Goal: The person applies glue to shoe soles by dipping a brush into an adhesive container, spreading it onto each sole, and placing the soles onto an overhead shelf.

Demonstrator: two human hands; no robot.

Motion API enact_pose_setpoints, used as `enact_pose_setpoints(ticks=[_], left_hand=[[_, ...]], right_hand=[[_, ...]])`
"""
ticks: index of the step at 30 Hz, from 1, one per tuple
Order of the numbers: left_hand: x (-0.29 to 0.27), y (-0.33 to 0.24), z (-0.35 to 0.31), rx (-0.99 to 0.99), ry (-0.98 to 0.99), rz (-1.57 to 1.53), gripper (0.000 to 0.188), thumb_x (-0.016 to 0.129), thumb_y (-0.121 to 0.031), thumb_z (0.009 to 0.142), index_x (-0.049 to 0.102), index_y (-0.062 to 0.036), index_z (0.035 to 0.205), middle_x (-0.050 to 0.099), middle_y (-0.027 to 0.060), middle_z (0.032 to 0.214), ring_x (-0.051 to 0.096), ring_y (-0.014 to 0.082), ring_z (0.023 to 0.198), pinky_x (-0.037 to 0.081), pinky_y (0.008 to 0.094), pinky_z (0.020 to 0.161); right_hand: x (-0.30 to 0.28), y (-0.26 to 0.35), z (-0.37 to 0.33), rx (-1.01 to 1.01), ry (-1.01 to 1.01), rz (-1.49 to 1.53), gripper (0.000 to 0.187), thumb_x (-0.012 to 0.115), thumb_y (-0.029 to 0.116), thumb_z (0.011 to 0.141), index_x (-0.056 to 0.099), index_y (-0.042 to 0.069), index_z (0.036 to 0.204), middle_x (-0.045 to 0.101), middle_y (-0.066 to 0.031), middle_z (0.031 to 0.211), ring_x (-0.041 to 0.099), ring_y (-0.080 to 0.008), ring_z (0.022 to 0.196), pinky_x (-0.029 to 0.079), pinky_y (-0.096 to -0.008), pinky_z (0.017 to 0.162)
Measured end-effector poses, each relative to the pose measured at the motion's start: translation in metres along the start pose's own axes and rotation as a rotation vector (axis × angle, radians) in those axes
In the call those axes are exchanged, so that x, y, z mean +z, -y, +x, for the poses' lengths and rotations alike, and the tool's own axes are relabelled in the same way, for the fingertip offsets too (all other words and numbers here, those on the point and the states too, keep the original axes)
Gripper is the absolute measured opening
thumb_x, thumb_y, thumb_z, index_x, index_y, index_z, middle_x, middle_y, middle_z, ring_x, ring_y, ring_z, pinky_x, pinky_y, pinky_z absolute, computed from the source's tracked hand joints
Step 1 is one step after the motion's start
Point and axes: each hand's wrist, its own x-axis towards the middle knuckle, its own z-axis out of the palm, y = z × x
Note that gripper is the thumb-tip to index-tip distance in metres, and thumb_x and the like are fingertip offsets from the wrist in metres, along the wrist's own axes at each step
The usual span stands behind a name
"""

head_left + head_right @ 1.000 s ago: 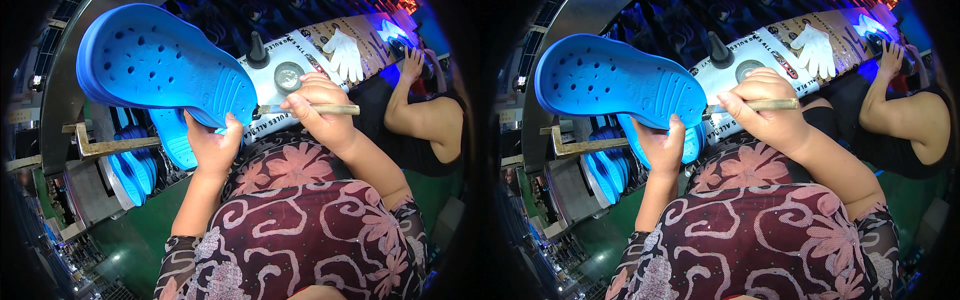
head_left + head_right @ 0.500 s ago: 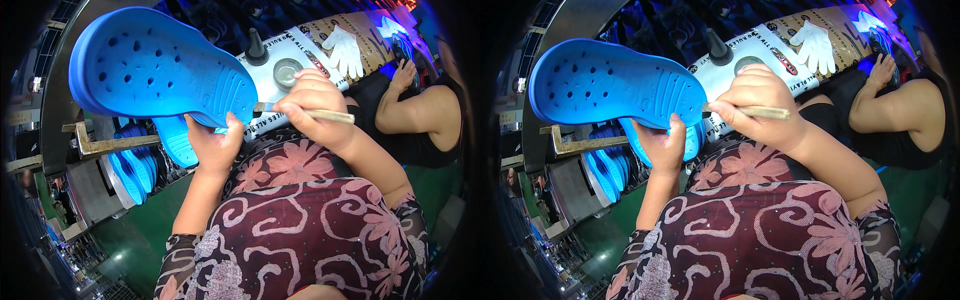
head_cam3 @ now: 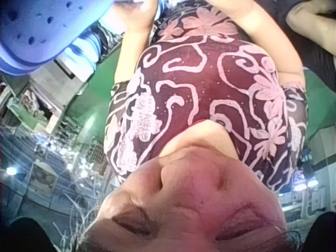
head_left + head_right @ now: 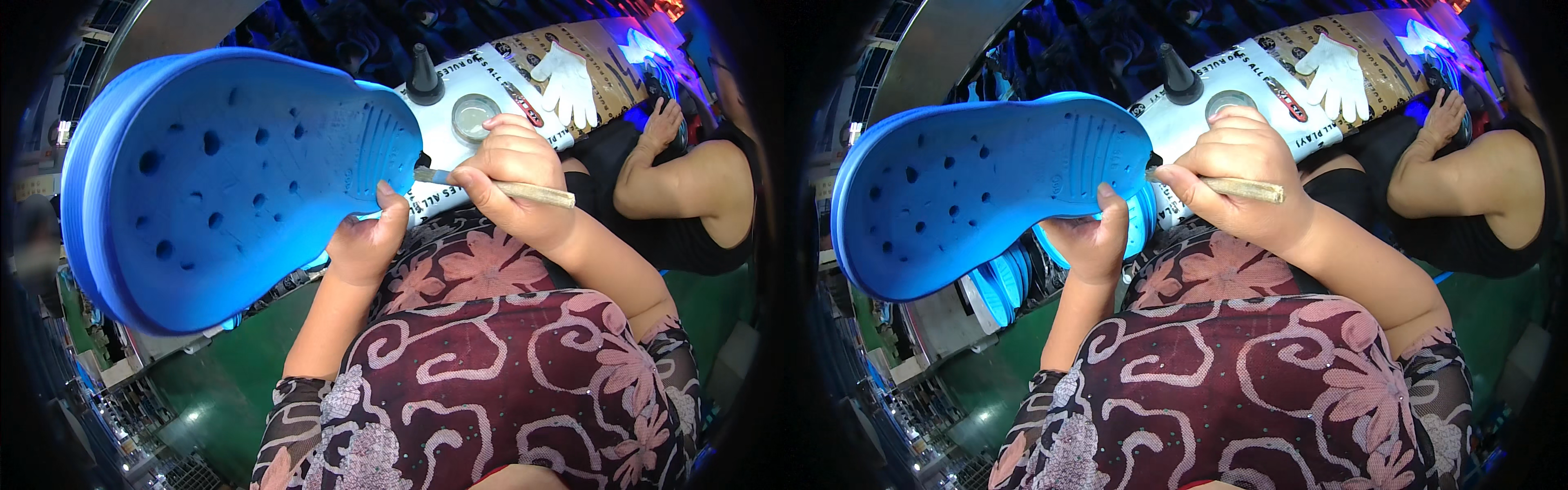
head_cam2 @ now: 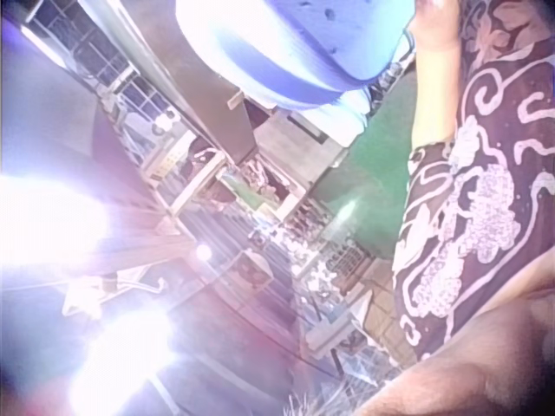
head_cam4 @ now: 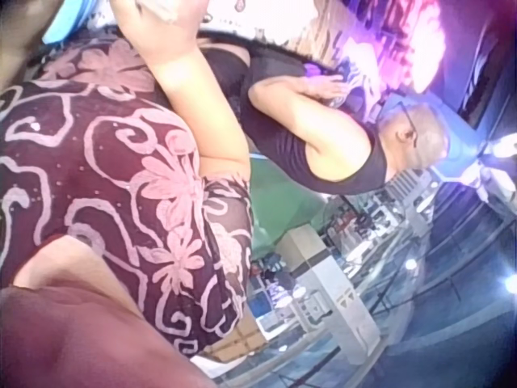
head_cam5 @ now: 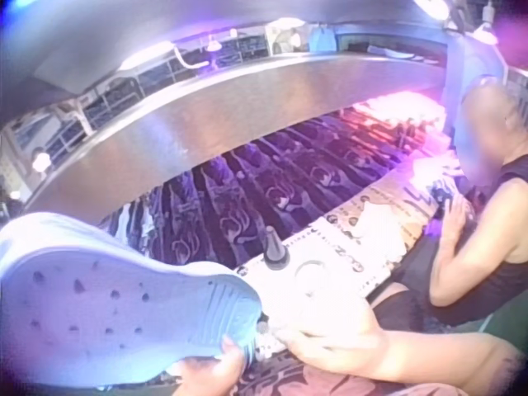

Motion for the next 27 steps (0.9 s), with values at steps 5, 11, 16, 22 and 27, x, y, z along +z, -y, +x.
enact_pose_setpoints(ticks=[5,11,16,22,27], left_hand=[[-0.003,0.004,-0.001,0.091,0.027,0.050,0.030,0.063,0.005,0.068,0.056,0.0050,0.096,0.063,0.0117,0.088,0.061,0.0183,0.075,0.050,0.0269,0.065],[-0.001,0.006,0.005,0.157,0.018,0.076,0.033,0.063,0.005,0.068,0.053,0.0049,0.099,0.061,0.0117,0.089,0.062,0.0191,0.075,0.050,0.0272,0.067],[-0.005,0.006,0.005,0.114,0.044,0.118,0.048,0.063,0.004,0.068,0.042,0.0060,0.112,0.060,0.0133,0.094,0.062,0.0197,0.081,0.050,0.0291,0.072],[-0.002,-0.014,0.014,-0.192,0.034,0.046,0.054,0.061,0.000,0.073,0.036,0.0078,0.120,0.058,0.0156,0.103,0.061,0.0210,0.091,0.048,0.0299,0.082],[-0.003,-0.017,0.013,-0.279,0.062,0.020,0.055,0.059,0.000,0.074,0.034,0.0074,0.122,0.054,0.0167,0.110,0.057,0.0213,0.099,0.044,0.0323,0.091]], right_hand=[[-0.003,-0.003,-0.003,0.021,-0.010,0.003,0.019,0.066,0.012,0.079,0.064,0.005,0.062,0.058,-0.0061,0.057,0.052,-0.0235,0.053,0.040,-0.0329,0.063],[-0.007,-0.001,0.007,0.015,-0.014,0.016,0.017,0.065,0.012,0.080,0.064,0.003,0.066,0.058,-0.0063,0.060,0.052,-0.0231,0.056,0.040,-0.0333,0.064],[-0.004,-0.001,0.001,-0.018,0.013,-0.073,0.017,0.065,0.012,0.079,0.063,0.004,0.064,0.058,-0.0065,0.059,0.052,-0.0242,0.057,0.041,-0.0340,0.066],[-0.018,-0.001,-0.005,0.148,-0.030,0.000,0.020,0.063,0.012,0.083,0.063,0.003,0.065,0.058,-0.0075,0.060,0.051,-0.0231,0.057,0.039,-0.0336,0.063],[-0.013,0.005,-0.004,0.119,-0.044,0.051,0.019,0.063,0.013,0.084,0.064,0.003,0.067,0.058,-0.0068,0.061,0.051,-0.0225,0.057,0.038,-0.0333,0.063]])
